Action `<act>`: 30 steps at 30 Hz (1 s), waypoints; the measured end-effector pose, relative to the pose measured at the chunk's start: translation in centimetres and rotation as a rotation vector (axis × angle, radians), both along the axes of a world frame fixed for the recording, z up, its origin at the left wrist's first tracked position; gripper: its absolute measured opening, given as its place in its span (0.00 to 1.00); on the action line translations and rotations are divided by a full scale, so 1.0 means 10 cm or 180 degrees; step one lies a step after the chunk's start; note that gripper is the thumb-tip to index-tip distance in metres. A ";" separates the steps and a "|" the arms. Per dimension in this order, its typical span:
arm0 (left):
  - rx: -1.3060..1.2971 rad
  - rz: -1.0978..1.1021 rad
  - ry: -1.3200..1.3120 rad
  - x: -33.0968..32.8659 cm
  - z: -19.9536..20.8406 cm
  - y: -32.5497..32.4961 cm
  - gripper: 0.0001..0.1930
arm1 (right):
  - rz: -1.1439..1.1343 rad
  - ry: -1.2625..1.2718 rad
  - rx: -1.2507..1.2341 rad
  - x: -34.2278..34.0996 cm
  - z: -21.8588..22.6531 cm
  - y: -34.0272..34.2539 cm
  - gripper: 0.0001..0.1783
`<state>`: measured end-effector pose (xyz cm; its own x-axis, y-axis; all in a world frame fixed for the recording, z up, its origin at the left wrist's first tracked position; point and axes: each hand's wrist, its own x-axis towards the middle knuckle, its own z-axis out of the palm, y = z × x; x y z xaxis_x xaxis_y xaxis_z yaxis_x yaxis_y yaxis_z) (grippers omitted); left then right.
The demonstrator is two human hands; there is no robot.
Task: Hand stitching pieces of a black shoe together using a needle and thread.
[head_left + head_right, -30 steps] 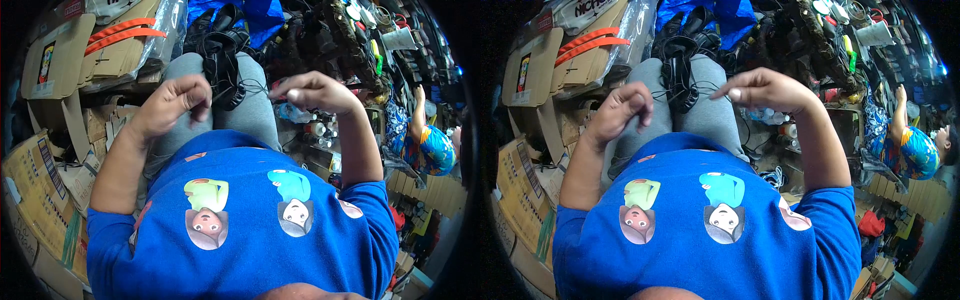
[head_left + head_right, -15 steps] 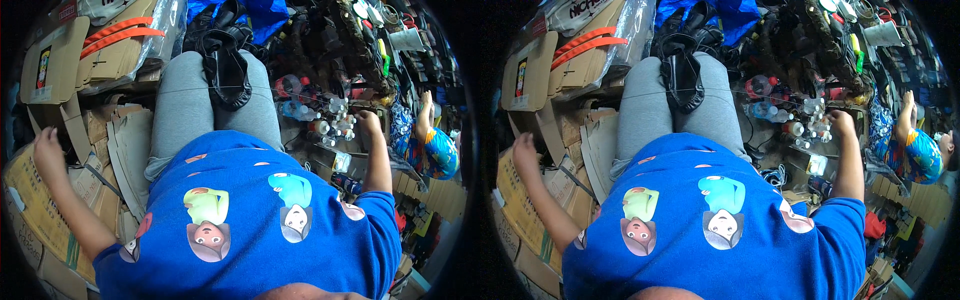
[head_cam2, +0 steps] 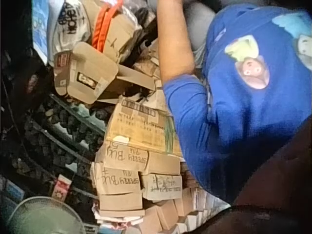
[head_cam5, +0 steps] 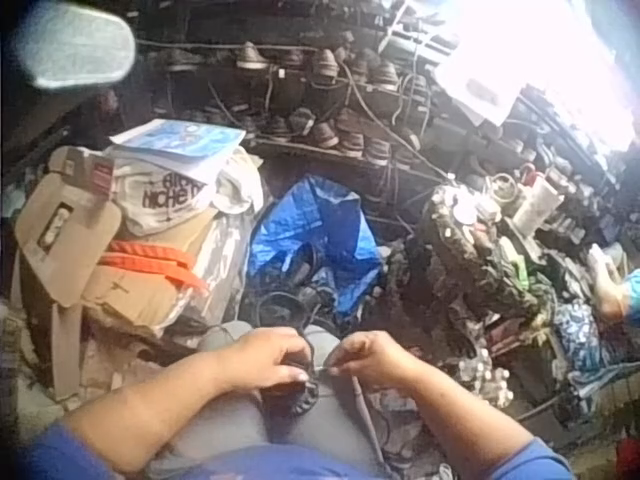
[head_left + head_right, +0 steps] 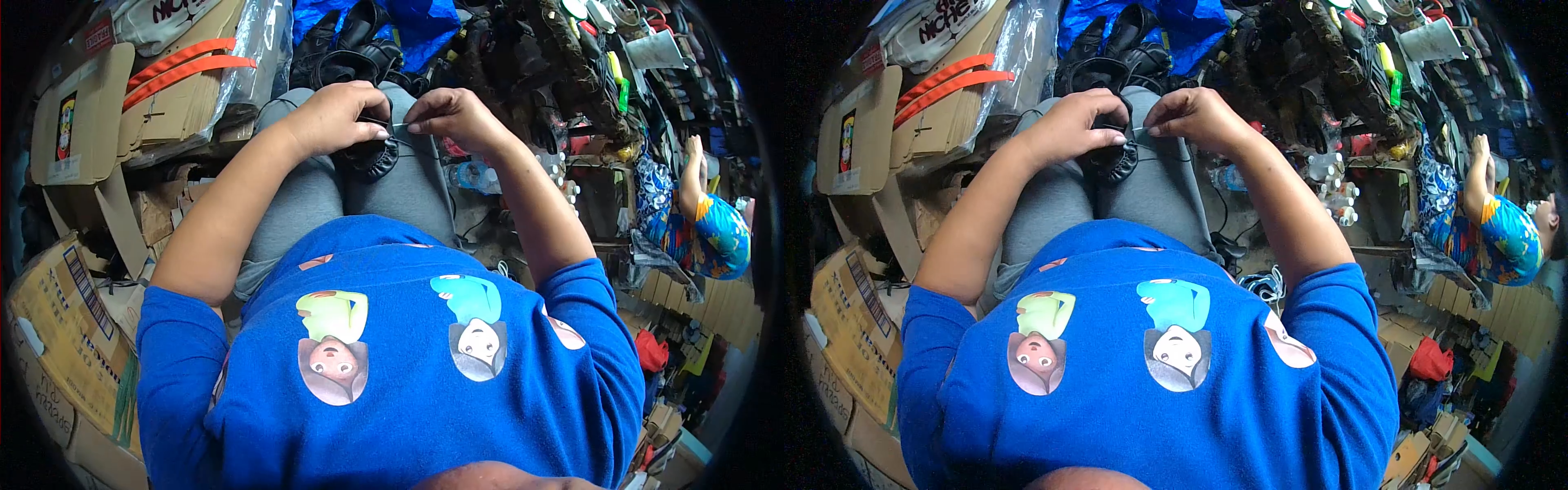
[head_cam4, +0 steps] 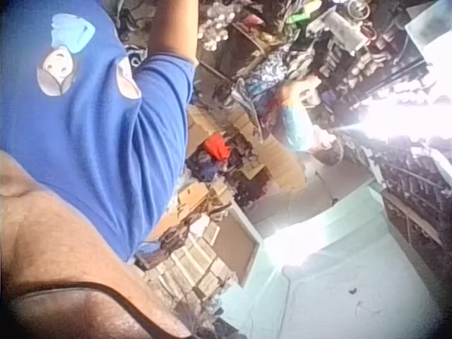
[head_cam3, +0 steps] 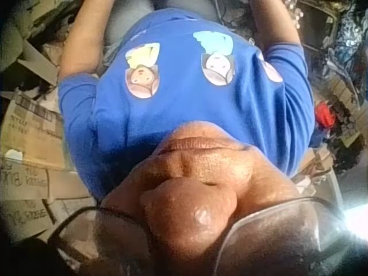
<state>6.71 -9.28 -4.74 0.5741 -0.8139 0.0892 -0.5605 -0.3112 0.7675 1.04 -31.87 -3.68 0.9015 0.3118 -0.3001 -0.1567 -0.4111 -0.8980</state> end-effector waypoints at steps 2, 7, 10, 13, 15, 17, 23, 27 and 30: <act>0.0421 -0.0330 0.0106 0.05 0.01 -0.02 0.11 | 0.0042 0.0007 0.0167 0.03 -0.12 -0.04 0.05; 0.0196 -0.0373 0.0705 0.10 -0.06 -0.03 0.11 | 0.0606 -0.0824 -0.0051 0.03 -0.23 -0.06 0.05; 0.0279 -0.0361 0.1001 0.10 -0.07 -0.02 0.11 | 0.0485 -0.0685 0.0066 -0.06 -0.30 0.00 0.07; 0.0316 -0.0587 0.1020 0.13 -0.03 -0.02 0.12 | 0.0337 -0.0935 -0.0041 -0.19 -0.29 0.03 0.08; 0.0579 -0.0805 0.0947 0.11 0.03 -0.02 0.14 | 0.0216 -0.1223 -0.0214 -0.29 -0.27 0.07 0.09; 0.0582 -0.0864 0.0925 0.11 0.02 -0.01 0.15 | 0.0159 -0.1360 -0.0352 -0.35 -0.28 0.08 0.10; 0.0778 -0.1015 0.0915 0.10 0.07 -0.02 0.17 | 0.0160 -0.1741 -0.0754 -0.44 -0.20 0.13 0.11; 0.0740 -0.1097 0.0908 0.11 -0.02 -0.04 0.18 | 0.0623 -0.2029 -0.1243 -0.42 -0.05 0.16 0.10; 0.0782 -0.1108 0.0704 0.10 0.02 -0.01 0.18 | 0.1259 -0.2192 -0.2148 -0.36 0.12 0.25 0.09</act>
